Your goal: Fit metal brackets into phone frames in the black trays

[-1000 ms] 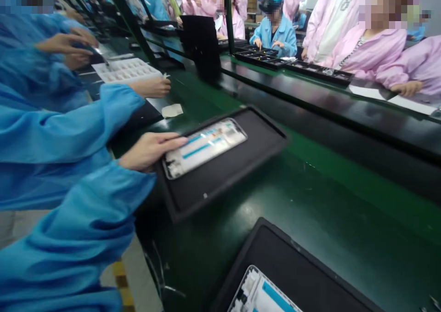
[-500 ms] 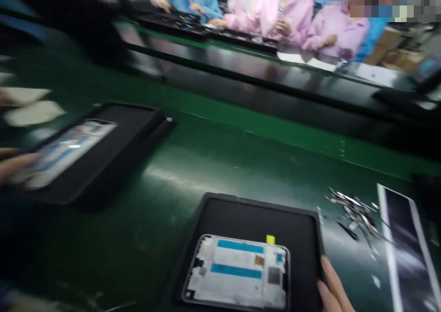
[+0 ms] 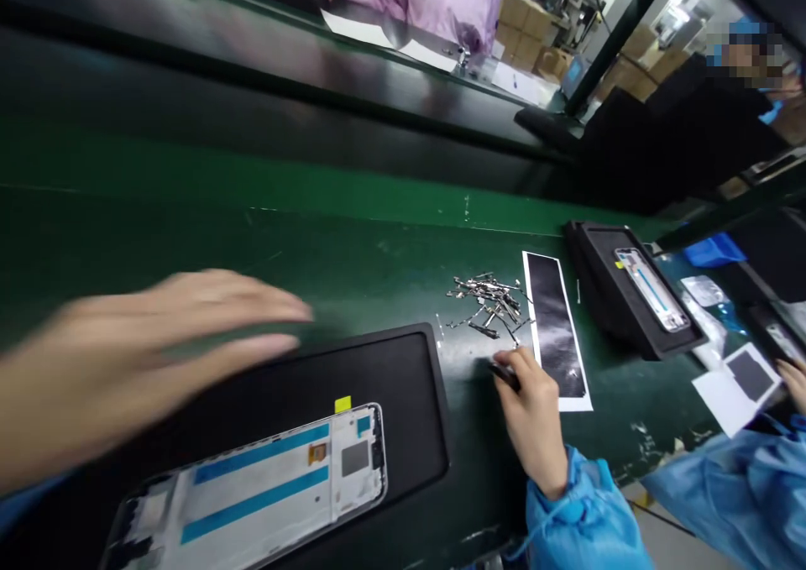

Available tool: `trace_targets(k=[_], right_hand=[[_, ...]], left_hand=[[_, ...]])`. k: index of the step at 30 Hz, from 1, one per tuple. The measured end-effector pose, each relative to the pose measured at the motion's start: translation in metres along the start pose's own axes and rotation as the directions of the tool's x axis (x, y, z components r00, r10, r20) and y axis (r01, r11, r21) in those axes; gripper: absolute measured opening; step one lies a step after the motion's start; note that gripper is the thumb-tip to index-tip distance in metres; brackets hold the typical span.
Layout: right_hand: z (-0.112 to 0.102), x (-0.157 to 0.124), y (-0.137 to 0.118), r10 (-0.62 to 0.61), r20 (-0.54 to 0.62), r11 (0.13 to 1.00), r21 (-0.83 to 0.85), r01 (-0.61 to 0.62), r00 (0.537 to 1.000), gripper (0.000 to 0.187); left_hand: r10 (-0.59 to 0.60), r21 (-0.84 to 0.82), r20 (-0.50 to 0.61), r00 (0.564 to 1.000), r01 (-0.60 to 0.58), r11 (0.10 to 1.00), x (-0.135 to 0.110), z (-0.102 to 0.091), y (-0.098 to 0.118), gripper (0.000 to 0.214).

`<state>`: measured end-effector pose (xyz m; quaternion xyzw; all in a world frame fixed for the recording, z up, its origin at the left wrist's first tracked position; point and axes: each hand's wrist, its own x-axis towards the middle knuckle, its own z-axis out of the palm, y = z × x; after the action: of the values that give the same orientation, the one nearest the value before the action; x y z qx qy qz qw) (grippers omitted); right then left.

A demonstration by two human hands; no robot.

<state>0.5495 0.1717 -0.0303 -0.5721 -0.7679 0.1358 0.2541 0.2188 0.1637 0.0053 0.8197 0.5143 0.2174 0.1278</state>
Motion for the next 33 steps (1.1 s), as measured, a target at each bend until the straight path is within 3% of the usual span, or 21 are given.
trace_targets(k=[2,3,5,8,12,18,28,33], right_hand=[[0.011,0.009,-0.003,-0.020,0.040,0.998,0.056,0.018,0.999,0.008],[0.016,0.013,-0.006,-0.030,0.056,0.996,0.082,0.025,0.998,0.008],[0.025,0.017,-0.011,-0.043,0.074,0.991,0.126,0.034,0.996,0.009],[0.029,0.016,-0.013,-0.041,0.066,0.984,0.174,0.029,0.997,0.011],[0.026,0.009,-0.007,-0.019,0.031,0.976,0.220,0.012,0.999,0.010],[0.025,0.007,-0.002,-0.024,-0.012,0.964,0.264,0.027,1.000,0.011],[0.029,0.010,-0.003,-0.037,-0.001,0.959,0.282,0.036,0.999,0.012],[0.031,0.012,-0.003,-0.026,0.002,0.958,0.286,0.024,1.000,0.012]], left_hand=[[0.121,0.026,0.178,0.977,-0.127,0.991,0.046,0.017,0.031,0.021],[0.151,0.056,0.302,0.941,-0.176,0.983,0.068,0.027,0.043,0.020],[0.168,0.089,0.355,0.920,-0.213,0.973,0.105,0.049,0.055,0.018],[0.195,0.112,0.407,0.892,-0.260,0.959,0.133,0.074,0.053,0.018],[0.216,0.127,0.467,0.857,-0.307,0.943,0.139,0.088,0.042,0.016],[0.257,0.123,0.516,0.817,-0.368,0.922,0.135,0.089,0.043,0.013],[0.247,-0.017,0.618,0.746,-0.301,0.953,0.144,0.083,0.032,0.012],[0.210,-0.016,0.679,0.703,-0.272,0.962,0.151,0.086,0.039,0.024]])
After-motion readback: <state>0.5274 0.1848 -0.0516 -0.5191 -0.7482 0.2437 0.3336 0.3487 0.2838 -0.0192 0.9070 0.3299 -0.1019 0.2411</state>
